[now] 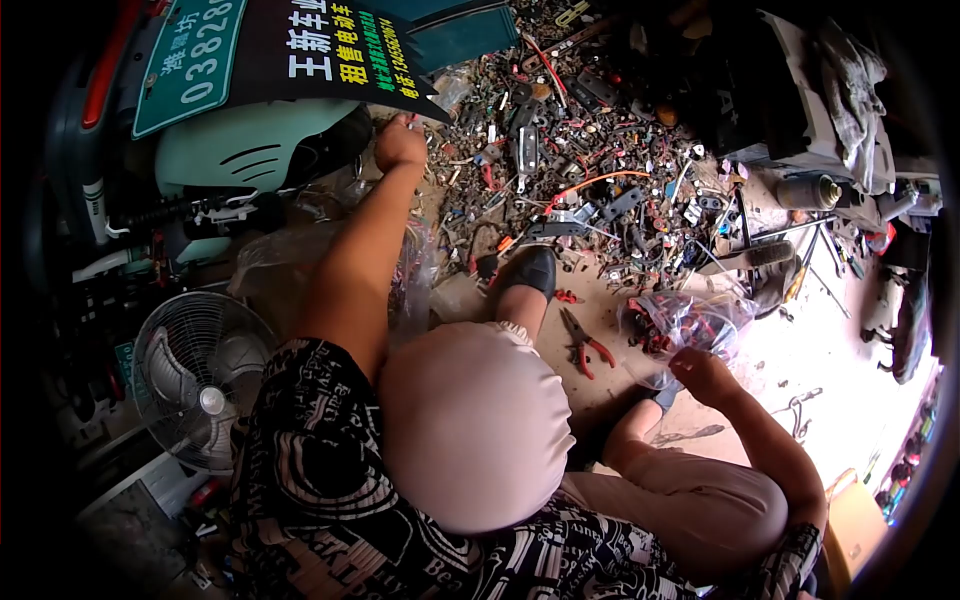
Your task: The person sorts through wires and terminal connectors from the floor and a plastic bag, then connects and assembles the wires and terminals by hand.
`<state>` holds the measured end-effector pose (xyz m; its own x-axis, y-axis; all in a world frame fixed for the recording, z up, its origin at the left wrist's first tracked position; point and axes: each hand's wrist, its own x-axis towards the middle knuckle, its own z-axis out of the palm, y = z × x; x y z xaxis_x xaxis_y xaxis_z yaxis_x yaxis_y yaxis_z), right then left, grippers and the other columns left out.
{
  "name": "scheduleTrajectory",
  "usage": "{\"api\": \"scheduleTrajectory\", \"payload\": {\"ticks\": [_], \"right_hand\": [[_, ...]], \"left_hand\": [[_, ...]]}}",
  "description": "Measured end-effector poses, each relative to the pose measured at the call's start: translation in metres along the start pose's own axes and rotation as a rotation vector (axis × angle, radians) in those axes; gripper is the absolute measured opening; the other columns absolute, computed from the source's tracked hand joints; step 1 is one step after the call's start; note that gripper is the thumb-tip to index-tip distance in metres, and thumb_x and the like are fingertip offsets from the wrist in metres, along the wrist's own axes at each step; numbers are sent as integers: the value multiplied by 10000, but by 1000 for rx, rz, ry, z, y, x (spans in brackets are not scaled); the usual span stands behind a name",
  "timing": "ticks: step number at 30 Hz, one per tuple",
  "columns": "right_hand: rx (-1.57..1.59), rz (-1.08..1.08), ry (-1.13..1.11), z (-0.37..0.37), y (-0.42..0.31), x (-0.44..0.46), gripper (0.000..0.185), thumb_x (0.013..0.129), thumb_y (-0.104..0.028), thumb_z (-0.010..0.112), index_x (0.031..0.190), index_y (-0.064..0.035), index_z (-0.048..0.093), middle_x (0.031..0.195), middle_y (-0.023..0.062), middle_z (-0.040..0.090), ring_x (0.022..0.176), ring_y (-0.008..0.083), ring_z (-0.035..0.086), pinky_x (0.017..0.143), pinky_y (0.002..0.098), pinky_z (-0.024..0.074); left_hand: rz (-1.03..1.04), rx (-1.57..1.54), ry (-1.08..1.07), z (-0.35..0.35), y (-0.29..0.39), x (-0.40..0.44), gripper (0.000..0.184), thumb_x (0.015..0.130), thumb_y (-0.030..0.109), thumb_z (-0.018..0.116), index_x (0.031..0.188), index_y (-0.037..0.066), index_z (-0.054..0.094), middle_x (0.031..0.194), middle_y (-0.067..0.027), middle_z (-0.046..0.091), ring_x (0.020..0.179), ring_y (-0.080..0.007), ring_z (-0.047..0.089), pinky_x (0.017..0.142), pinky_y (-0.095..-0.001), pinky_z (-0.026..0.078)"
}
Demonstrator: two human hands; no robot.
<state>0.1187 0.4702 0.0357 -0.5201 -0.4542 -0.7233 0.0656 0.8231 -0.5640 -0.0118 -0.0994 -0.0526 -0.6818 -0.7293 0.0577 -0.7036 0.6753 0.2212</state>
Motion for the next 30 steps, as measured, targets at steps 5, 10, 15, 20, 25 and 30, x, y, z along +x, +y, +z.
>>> {"api": "scheduleTrajectory", "payload": {"ticks": [5, 10, 15, 20, 25, 30], "right_hand": [[-6, 32, -9, 2, 3, 0, 179, 873, -187, 597, 967, -41, 637, 881, 152, 672, 840, 282, 665, 724, 362, 511], [-4, 44, -21, -1, -5, 0, 151, 870, -190, 584, 946, -66, 628, 834, 179, 656, 802, 338, 651, 697, 396, 503], [-6, 36, -25, -1, -3, 2, 216, 880, -219, 581, 980, -37, 638, 860, 162, 671, 810, 281, 666, 701, 369, 510], [10, 31, -16, 0, -3, 3, 154, 869, -187, 580, 945, -64, 633, 864, 183, 657, 821, 353, 652, 701, 403, 504], [-6, 59, -44, 2, 2, 5, 230, 873, -234, 580, 983, -42, 643, 862, 156, 673, 814, 269, 663, 714, 365, 509], [-46, 57, -44, 4, 5, 7, 229, 874, -236, 580, 982, -44, 644, 868, 149, 675, 807, 263, 661, 709, 367, 510]], "left_hand": [[-7, 25, -19, 12, -31, 22, 288, 805, 328, 653, 1018, 133, 660, 1014, -135, 676, 918, -317, 661, 745, -419, 533], [-205, -122, -102, 54, -42, 25, 556, 683, 461, 762, 1032, 51, 628, 1009, -153, 677, 920, -324, 658, 766, -404, 521], [-51, -530, 48, 52, -38, 10, 401, 762, 314, 743, 1002, 18, 617, 1008, -145, 680, 942, -291, 655, 791, -369, 503], [-149, -401, 73, 25, -31, -16, 339, 806, 284, 689, 987, 2, 639, 1009, -161, 676, 947, -302, 649, 792, -378, 501], [-258, -299, 107, 53, -47, -33, 397, 790, 342, 707, 1003, 14, 636, 951, -149, 686, 908, -307, 653, 764, -383, 502], [-241, -561, 74, 56, -37, -36, 489, 736, 456, 740, 944, 35, 603, 846, -109, 668, 794, -287, 638, 714, -376, 489]]}}
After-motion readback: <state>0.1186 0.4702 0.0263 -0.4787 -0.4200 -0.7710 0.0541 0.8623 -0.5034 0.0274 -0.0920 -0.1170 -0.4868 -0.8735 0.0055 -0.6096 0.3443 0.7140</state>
